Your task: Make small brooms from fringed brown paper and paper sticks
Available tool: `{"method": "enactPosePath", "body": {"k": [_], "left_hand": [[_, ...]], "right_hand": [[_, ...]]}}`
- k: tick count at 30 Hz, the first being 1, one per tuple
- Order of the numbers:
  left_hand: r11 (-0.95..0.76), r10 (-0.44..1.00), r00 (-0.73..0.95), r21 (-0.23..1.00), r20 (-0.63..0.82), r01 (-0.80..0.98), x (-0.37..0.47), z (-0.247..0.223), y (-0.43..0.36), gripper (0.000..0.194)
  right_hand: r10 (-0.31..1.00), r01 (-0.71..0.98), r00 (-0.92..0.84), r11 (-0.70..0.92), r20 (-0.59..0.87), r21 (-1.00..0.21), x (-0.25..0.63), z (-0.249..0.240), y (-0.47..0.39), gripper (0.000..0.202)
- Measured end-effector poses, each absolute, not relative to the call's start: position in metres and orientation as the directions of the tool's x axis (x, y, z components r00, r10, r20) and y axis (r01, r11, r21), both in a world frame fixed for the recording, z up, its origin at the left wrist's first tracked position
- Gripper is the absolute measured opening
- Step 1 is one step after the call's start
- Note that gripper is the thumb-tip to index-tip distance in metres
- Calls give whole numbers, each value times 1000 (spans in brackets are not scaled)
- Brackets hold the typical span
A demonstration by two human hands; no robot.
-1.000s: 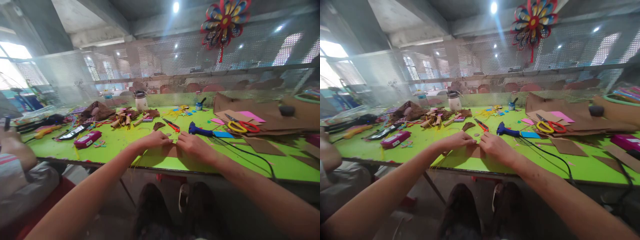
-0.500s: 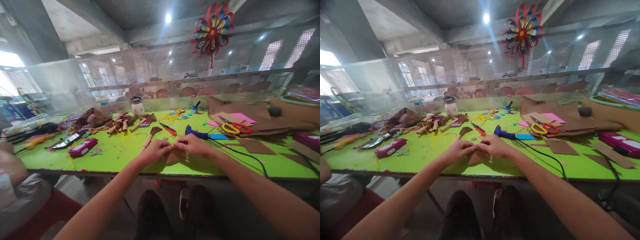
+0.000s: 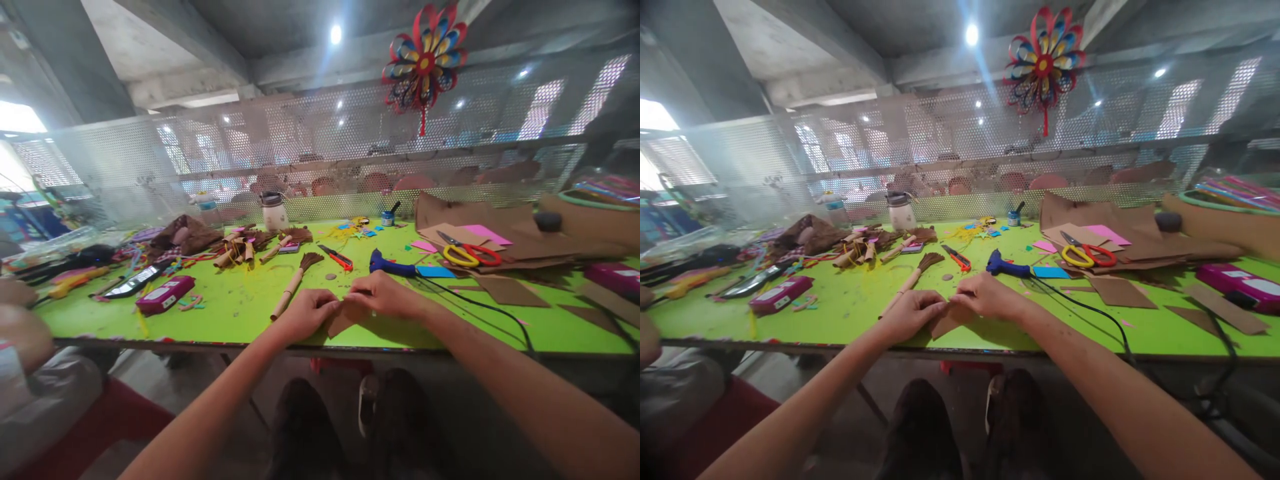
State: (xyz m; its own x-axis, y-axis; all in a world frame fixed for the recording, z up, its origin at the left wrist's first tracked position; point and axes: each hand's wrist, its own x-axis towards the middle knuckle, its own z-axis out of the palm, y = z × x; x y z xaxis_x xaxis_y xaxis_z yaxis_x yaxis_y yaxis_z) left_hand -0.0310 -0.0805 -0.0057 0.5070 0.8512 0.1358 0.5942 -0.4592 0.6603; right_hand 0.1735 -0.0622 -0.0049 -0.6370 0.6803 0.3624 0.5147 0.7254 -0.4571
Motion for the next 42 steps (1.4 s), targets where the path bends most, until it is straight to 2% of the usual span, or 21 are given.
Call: {"method": "enactPosePath", "body": {"k": [7, 16, 21, 25, 37, 42], "left_hand": [[-525, 818, 536, 648, 207, 552, -33, -10, -79, 31], [-596, 796, 536, 518, 281, 614, -30, -11, -83, 29], [-614, 788, 523, 465, 324, 638, -30, -12, -83, 28], [-604, 797, 507, 455, 330, 654, -31, -13, -84, 28], [-625, 772, 553, 535, 313, 569, -29, -14, -83, 29], [-614, 788, 518, 497, 333, 613, -32, -10, -85, 28]], "right_hand": [[705, 488, -630, 686, 326, -540, 175, -4, -64, 22], [751, 426, -604, 588, 268, -688, 177, -5, -59, 23], [784, 356, -597, 451, 172, -818, 178, -6, -54, 22], [790, 271, -594, 374, 151, -887, 180, -10, -50, 25], [760, 202, -617, 403, 204, -893, 179, -11, -54, 35], [745, 200, -636, 410, 200, -890, 180, -9, -52, 37]]}}
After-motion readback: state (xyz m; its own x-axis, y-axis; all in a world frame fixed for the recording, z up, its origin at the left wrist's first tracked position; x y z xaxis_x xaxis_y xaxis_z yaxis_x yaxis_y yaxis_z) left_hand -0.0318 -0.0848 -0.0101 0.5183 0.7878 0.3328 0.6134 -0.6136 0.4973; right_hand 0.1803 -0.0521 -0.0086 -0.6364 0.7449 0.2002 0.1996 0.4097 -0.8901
